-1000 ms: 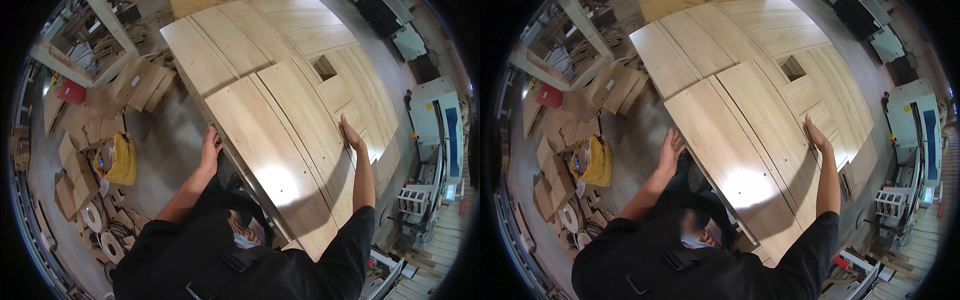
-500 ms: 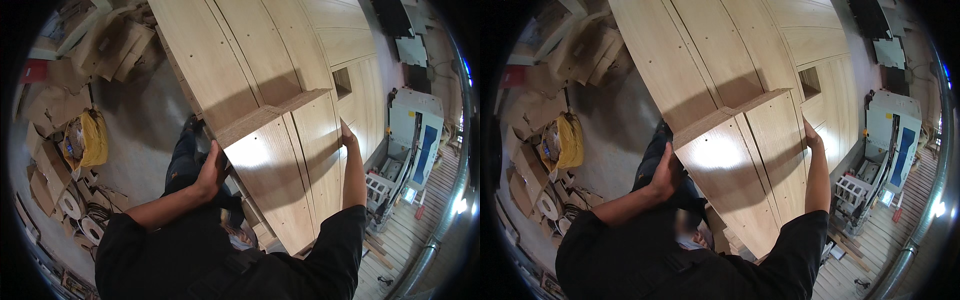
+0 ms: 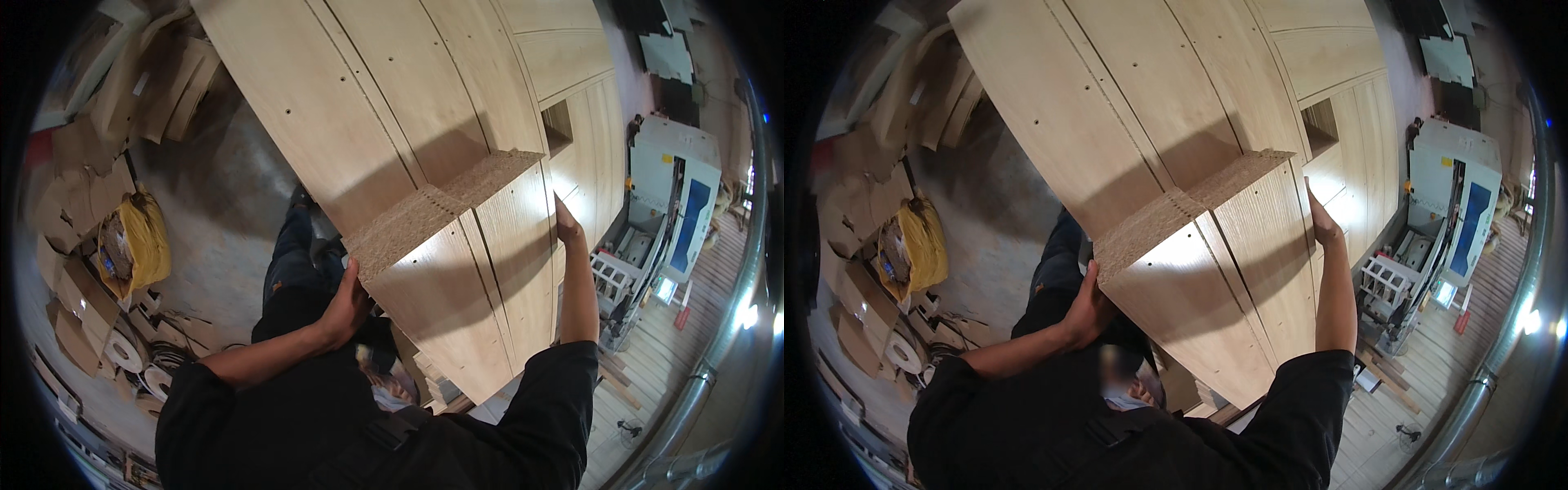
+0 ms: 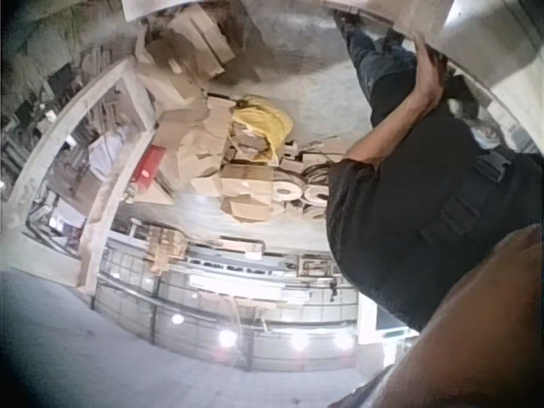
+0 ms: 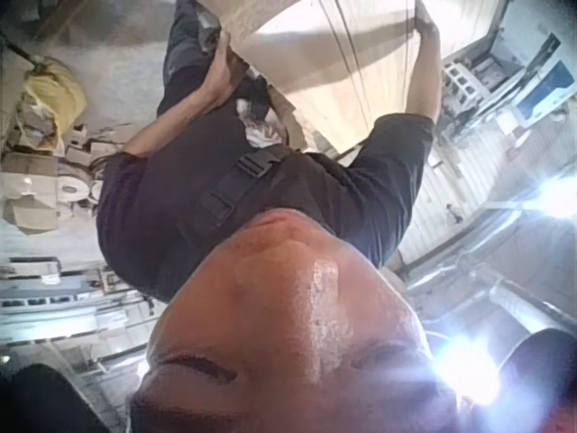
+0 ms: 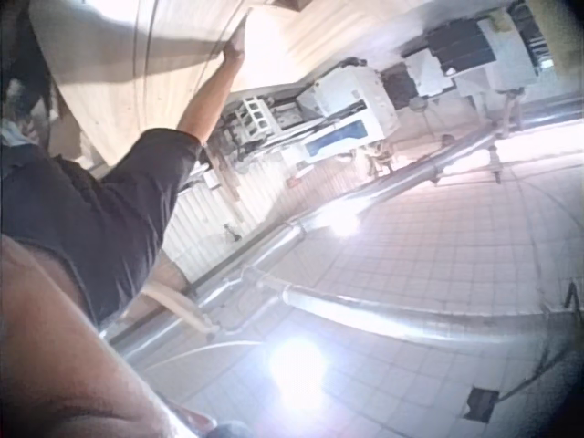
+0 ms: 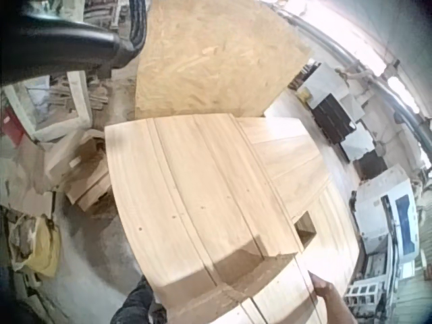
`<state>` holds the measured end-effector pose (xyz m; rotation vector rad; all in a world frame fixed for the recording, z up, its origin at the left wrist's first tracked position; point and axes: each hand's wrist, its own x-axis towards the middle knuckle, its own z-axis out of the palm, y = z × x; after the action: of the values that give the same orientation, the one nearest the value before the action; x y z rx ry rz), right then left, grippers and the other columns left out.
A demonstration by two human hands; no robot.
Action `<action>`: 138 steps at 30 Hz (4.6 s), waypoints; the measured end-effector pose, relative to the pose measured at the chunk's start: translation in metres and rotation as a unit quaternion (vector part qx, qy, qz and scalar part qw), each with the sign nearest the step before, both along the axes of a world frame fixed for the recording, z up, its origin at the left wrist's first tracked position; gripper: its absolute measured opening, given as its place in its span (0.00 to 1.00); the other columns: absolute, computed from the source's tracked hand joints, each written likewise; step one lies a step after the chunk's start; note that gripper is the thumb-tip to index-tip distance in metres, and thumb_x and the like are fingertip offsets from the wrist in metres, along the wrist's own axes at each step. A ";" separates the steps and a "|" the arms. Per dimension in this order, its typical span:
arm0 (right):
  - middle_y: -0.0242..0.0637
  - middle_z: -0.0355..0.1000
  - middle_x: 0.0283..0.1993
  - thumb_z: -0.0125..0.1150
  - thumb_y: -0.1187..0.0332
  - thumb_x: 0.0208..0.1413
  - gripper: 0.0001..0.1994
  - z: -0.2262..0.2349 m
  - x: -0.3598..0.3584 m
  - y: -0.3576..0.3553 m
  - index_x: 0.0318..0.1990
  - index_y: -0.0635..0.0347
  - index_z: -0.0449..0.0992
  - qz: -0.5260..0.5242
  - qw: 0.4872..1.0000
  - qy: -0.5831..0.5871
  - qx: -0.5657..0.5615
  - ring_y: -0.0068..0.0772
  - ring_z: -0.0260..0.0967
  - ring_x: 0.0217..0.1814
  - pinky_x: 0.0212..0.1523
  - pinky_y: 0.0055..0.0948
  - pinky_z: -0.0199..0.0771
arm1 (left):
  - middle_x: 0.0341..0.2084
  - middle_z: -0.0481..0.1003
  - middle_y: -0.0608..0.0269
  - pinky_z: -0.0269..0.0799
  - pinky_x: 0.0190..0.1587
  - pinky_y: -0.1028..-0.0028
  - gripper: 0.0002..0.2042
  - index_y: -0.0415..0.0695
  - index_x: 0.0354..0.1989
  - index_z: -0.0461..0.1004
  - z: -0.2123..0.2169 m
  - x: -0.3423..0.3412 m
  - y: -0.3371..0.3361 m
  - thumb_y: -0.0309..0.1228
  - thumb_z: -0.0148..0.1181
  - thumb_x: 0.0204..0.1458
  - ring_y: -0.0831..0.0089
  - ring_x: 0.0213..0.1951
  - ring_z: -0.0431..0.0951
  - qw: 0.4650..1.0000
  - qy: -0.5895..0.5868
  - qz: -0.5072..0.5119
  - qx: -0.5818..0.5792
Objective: The person carries a wood panel from a stack to a CNC machine, aligns it on the work surface, and uses a small tool to scrape the edges. They then return the panel to a stack and fetch another piece of wood.
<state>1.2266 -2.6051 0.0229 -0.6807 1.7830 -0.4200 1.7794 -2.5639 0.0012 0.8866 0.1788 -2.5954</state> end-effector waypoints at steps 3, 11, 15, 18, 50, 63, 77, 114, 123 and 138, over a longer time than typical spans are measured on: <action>0.51 0.52 0.77 0.26 0.27 0.65 0.50 0.005 0.033 -0.020 0.76 0.68 0.49 -0.035 0.990 0.136 0.020 0.41 0.52 0.78 0.75 0.36 0.51 | 0.75 0.53 0.60 0.46 0.75 0.62 0.37 0.44 0.77 0.47 -0.008 0.016 -0.003 0.60 0.33 0.69 0.65 0.74 0.53 0.997 -0.034 -0.072 -0.022; 0.44 0.74 0.60 0.21 0.27 0.64 0.50 0.051 0.065 -0.010 0.64 0.66 0.72 0.030 0.997 0.060 -0.025 0.36 0.70 0.62 0.67 0.33 0.63 | 0.55 0.76 0.56 0.69 0.55 0.69 0.26 0.38 0.66 0.69 0.003 0.073 -0.107 0.44 0.45 0.68 0.69 0.55 0.74 0.852 -0.335 -0.123 -0.384; 0.53 0.70 0.65 0.22 0.33 0.69 0.46 0.085 0.107 -0.003 0.66 0.70 0.69 0.042 0.968 0.207 -0.133 0.47 0.65 0.71 0.74 0.41 0.56 | 0.61 0.73 0.52 0.61 0.66 0.69 0.25 0.38 0.69 0.64 0.025 0.028 -0.157 0.41 0.46 0.71 0.68 0.63 0.70 0.803 -0.287 -0.103 -0.512; 0.52 0.71 0.65 0.28 0.38 0.72 0.40 0.090 0.081 0.048 0.65 0.69 0.70 0.016 0.950 0.252 -0.185 0.46 0.64 0.71 0.73 0.42 0.58 | 0.68 0.66 0.50 0.53 0.72 0.66 0.27 0.39 0.72 0.59 0.022 -0.011 -0.178 0.44 0.43 0.71 0.65 0.71 0.62 0.773 -0.199 -0.163 -0.580; 0.41 0.75 0.60 0.49 0.36 0.63 0.40 -0.049 0.058 0.561 0.70 0.60 0.64 -0.595 0.786 -0.080 -0.147 0.30 0.75 0.58 0.51 0.31 0.79 | 0.65 0.68 0.55 0.64 0.67 0.64 0.35 0.40 0.71 0.61 -0.002 -0.154 -0.202 0.58 0.38 0.68 0.61 0.65 0.68 0.841 -0.221 -0.279 -0.407; 0.38 0.72 0.64 0.50 0.46 0.68 0.33 -0.012 0.066 0.513 0.71 0.60 0.64 -0.555 0.792 -0.111 -0.227 0.28 0.71 0.63 0.59 0.28 0.74 | 0.64 0.70 0.56 0.66 0.65 0.64 0.34 0.40 0.70 0.62 -0.008 -0.140 -0.209 0.57 0.39 0.69 0.61 0.64 0.70 0.807 -0.203 -0.251 -0.495; 0.41 0.69 0.66 0.48 0.45 0.69 0.35 -0.013 0.073 0.512 0.72 0.64 0.61 -0.575 0.771 -0.089 -0.260 0.30 0.71 0.63 0.58 0.29 0.75 | 0.63 0.71 0.56 0.69 0.63 0.64 0.32 0.41 0.69 0.63 -0.005 -0.136 -0.209 0.55 0.40 0.69 0.61 0.62 0.71 0.789 -0.195 -0.263 -0.520; 0.39 0.73 0.61 0.47 0.51 0.71 0.29 -0.007 0.081 0.517 0.69 0.64 0.65 -0.591 0.763 -0.079 -0.248 0.30 0.74 0.58 0.54 0.30 0.77 | 0.54 0.77 0.59 0.77 0.55 0.65 0.26 0.42 0.62 0.71 0.012 -0.163 -0.198 0.50 0.46 0.67 0.64 0.53 0.78 0.863 -0.169 -0.316 -0.356; 0.40 0.72 0.63 0.46 0.48 0.71 0.31 -0.016 0.073 0.520 0.70 0.63 0.64 -0.577 0.781 -0.071 -0.229 0.32 0.72 0.61 0.57 0.31 0.75 | 0.55 0.77 0.60 0.77 0.54 0.66 0.26 0.42 0.63 0.70 0.020 -0.168 -0.193 0.50 0.43 0.68 0.66 0.53 0.78 0.851 -0.185 -0.317 -0.376; 0.41 0.65 0.70 0.45 0.36 0.67 0.39 0.016 0.076 0.542 0.71 0.62 0.63 -0.637 0.759 0.061 -0.120 0.37 0.62 0.72 0.70 0.35 0.61 | 0.68 0.64 0.57 0.57 0.70 0.69 0.34 0.38 0.73 0.56 0.043 -0.160 -0.188 0.54 0.35 0.71 0.68 0.67 0.64 0.773 -0.161 -0.366 -0.492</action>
<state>1.3026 -2.0636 0.0389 0.5092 2.1210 -1.5535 1.6198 -2.7518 0.0443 1.0233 -1.7641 -2.4475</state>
